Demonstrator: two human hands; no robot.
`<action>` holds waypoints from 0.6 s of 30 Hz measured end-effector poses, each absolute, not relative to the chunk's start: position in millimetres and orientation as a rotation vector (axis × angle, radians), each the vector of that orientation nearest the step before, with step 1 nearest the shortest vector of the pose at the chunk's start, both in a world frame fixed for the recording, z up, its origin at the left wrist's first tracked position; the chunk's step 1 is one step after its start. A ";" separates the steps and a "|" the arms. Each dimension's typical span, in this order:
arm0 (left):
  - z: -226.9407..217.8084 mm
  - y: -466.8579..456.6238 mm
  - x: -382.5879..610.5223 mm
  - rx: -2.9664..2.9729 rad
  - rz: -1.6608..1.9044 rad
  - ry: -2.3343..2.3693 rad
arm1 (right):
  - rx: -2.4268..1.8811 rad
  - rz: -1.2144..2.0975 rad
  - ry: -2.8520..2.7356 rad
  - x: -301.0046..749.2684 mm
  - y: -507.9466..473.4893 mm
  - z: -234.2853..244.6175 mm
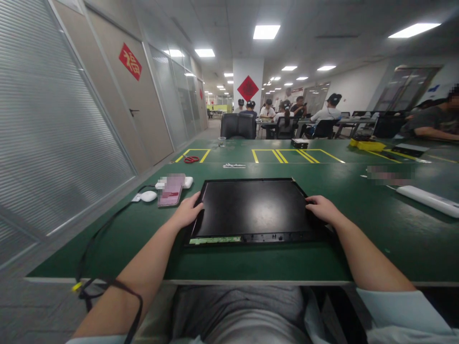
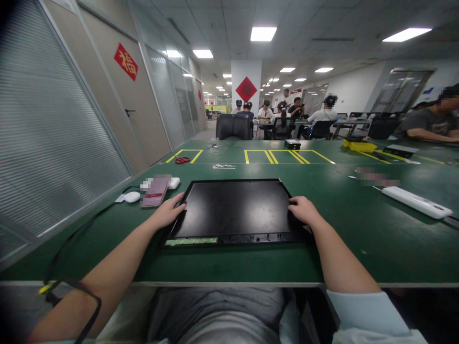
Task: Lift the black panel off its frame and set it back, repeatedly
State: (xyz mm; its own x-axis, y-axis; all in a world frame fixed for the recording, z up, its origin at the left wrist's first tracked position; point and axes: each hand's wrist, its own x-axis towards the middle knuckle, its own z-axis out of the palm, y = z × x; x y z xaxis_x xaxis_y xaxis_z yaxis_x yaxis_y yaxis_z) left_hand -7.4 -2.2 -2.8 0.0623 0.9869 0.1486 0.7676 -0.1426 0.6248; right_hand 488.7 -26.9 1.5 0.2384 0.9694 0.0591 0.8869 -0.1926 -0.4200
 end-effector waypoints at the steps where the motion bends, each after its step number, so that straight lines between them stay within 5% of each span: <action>1: -3.2 -1.9 -7.2 1.995 0.758 1.766 | -2.157 0.313 -1.714 488.4 -26.9 1.7; 18: -0.3 -8.8 -7.4 1.625 1.074 1.533 | -2.147 0.304 -1.704 491.2 -25.4 -1.7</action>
